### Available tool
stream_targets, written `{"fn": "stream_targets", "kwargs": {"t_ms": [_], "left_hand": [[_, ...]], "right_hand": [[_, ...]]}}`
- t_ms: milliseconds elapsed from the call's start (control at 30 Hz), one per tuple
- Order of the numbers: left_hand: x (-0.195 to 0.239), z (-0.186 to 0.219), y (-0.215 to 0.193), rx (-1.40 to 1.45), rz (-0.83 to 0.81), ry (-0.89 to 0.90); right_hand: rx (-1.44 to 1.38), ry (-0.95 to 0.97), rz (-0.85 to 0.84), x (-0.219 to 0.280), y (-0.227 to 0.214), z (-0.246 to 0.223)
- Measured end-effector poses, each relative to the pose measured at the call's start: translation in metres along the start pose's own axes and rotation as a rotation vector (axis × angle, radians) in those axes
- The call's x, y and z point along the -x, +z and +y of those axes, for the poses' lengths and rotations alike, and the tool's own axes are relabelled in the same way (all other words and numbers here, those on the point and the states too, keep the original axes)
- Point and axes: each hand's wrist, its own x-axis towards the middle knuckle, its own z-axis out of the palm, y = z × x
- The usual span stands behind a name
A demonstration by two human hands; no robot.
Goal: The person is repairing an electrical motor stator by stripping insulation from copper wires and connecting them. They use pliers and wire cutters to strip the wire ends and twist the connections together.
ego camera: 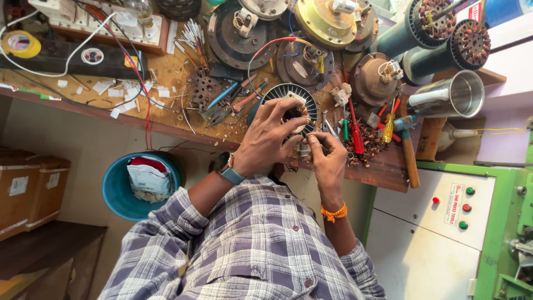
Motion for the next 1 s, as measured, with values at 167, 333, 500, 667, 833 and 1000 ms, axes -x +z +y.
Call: {"fn": "stream_targets", "kwargs": {"t_ms": [167, 333, 500, 667, 833, 1000], "left_hand": [[0.003, -0.007, 0.014, 0.037, -0.009, -0.056], [0.003, -0.006, 0.022, 0.028, -0.014, -0.118], [0.004, -0.002, 0.030, 0.003, 0.016, -0.136], [0.004, -0.002, 0.042, -0.045, 0.077, -0.132], [0.004, -0.007, 0.048, -0.036, 0.082, -0.153], [0.004, -0.003, 0.050, -0.055, 0.103, -0.179]], "right_hand": [[-0.086, 0.092, -0.042, -0.005, -0.006, 0.006], [-0.190, 0.090, -0.080, -0.011, -0.012, 0.012], [-0.232, 0.144, -0.114, -0.013, -0.017, 0.012], [-0.161, 0.152, -0.116, -0.017, -0.020, 0.012], [-0.215, -0.042, -0.053, -0.024, -0.042, 0.019], [0.070, -0.216, 0.147, -0.031, -0.077, 0.017]]}}
